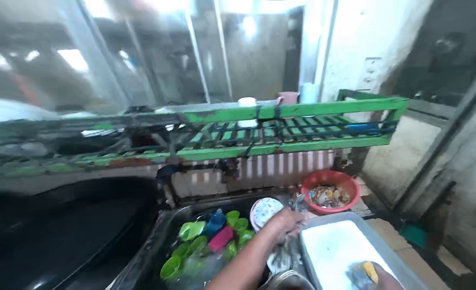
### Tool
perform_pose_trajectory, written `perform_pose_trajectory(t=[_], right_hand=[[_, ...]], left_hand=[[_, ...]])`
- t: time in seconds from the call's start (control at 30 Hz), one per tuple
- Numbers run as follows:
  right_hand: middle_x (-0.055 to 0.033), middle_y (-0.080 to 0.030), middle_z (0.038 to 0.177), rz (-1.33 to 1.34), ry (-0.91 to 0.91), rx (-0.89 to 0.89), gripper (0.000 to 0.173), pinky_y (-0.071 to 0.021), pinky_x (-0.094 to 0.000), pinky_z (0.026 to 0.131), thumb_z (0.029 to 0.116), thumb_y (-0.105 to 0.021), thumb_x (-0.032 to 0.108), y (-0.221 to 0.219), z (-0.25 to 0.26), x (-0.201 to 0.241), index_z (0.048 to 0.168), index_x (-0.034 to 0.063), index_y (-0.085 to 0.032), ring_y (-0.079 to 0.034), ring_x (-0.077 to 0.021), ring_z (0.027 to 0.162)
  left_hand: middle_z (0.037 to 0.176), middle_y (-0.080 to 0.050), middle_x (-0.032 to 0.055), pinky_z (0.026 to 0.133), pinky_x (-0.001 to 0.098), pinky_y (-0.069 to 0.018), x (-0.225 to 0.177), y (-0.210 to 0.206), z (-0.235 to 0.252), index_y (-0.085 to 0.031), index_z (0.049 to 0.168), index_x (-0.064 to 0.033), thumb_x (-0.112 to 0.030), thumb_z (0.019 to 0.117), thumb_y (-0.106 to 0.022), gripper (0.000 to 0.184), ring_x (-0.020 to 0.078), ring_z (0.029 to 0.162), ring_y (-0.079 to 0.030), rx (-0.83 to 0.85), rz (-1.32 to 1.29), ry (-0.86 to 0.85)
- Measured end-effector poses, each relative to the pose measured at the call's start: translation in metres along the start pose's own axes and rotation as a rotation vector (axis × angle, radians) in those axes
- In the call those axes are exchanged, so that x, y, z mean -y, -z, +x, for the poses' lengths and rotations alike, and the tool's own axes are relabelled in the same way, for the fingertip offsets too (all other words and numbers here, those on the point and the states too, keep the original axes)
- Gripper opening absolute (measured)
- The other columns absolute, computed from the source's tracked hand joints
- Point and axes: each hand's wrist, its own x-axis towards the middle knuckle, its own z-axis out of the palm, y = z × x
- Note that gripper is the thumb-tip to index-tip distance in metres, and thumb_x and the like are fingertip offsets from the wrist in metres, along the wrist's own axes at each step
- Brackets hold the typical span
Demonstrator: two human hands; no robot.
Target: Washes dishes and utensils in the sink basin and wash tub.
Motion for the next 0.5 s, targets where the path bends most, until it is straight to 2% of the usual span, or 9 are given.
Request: perform_pose_trajectory(t=[0.07,0.13,0.2,0.27,0.33,0.37,0.43,0.5], right_hand=[[-0.0248,-0.065,0.127,0.35,-0.001,-0.113,0.068,-0.0495,-0.0557,0.103,0.0864,-0.08,0.014,0.011,-0.007,0.005,0.145,0.0004,-0.049,-0.064,-0.0367,0.117],[-0.0203,-0.066,0.122,0.67,0.057,-0.181,0.073,-0.0558,-0.0489,0.096,0.081,-0.082,0.012,0.025,-0.016,0.01,0.144,0.0006,-0.046,-0.067,-0.029,0.108],[-0.0146,-0.066,0.12,0.823,0.128,-0.162,0.08,-0.0588,-0.0414,0.091,0.0739,-0.081,0.014,0.042,-0.024,0.017,0.144,0.003,-0.044,-0.069,-0.0215,0.104],[-0.0113,-0.065,0.124,0.817,0.18,-0.064,0.081,-0.0584,-0.0357,0.093,0.0738,-0.082,0.012,0.063,-0.031,0.019,0.145,0.0044,-0.045,-0.067,-0.0171,0.108],[-0.0141,-0.064,0.127,0.657,0.163,-0.016,0.074,-0.0536,-0.0385,0.099,0.0773,-0.084,0.009,0.076,-0.028,0.02,0.142,0.003,-0.05,-0.064,-0.02,0.113],[-0.016,-0.064,0.125,0.596,0.128,-0.031,0.067,-0.0525,-0.0422,0.099,0.0792,-0.083,0.007,0.079,-0.024,0.02,0.139,0.0027,-0.053,-0.064,-0.0229,0.112],[-0.0181,-0.065,0.121,0.634,0.045,-0.1,0.06,-0.0523,-0.0465,0.097,0.0816,-0.08,0.005,0.079,-0.017,0.014,0.137,0.0037,-0.056,-0.065,-0.0265,0.109],[-0.0164,-0.066,0.118,0.811,0.011,-0.139,0.061,-0.0559,-0.0438,0.091,0.0824,-0.079,0.001,0.076,-0.013,0.004,0.138,0.0051,-0.055,-0.067,-0.0241,0.104]], left_hand=[[0.077,-0.063,0.0009,0.044,0.0198,-0.0407,-0.011,-0.057,-0.002,-0.058,0.124,-0.0043,-0.015,0.1063,-0.054,0.021,0.005,0.049,-0.049,0.101,-0.213,-0.008],[0.078,-0.065,0.002,0.045,0.0204,-0.0428,0.0,-0.101,0.005,-0.06,0.127,-0.0032,-0.019,0.1081,-0.052,0.026,0.006,0.05,-0.051,0.173,-0.26,-0.001],[0.077,-0.064,0.0029,0.046,0.0214,-0.0465,0.022,-0.132,0.01,-0.061,0.12,-0.0023,-0.022,0.1083,-0.052,0.025,0.0075,0.051,-0.054,0.195,-0.266,0.032],[0.072,-0.061,0.0034,0.045,0.0222,-0.0483,0.045,-0.155,0.01,-0.057,0.106,-0.0008,-0.018,0.1093,-0.048,0.019,0.0085,0.049,-0.054,0.213,-0.244,0.062],[0.068,-0.059,0.0028,0.046,0.0226,-0.0485,0.057,-0.172,0.005,-0.055,0.098,-0.0005,-0.011,0.1079,-0.045,0.018,0.0089,0.048,-0.053,0.214,-0.152,0.084],[0.067,-0.058,0.0028,0.047,0.0227,-0.049,0.06,-0.179,0.002,-0.055,0.099,-0.0003,-0.012,0.1083,-0.045,0.018,0.0089,0.048,-0.054,0.2,-0.121,0.091],[0.071,-0.062,0.0046,0.05,0.024,-0.0508,0.06,-0.187,-0.008,-0.057,0.106,0.0013,-0.015,0.1079,-0.052,0.018,0.0095,0.052,-0.056,0.13,-0.116,0.092],[0.072,-0.062,0.0056,0.049,0.0236,-0.048,0.062,-0.191,-0.017,-0.061,0.11,0.0025,-0.011,0.1039,-0.058,0.015,0.0092,0.052,-0.054,0.08,-0.137,0.034]])
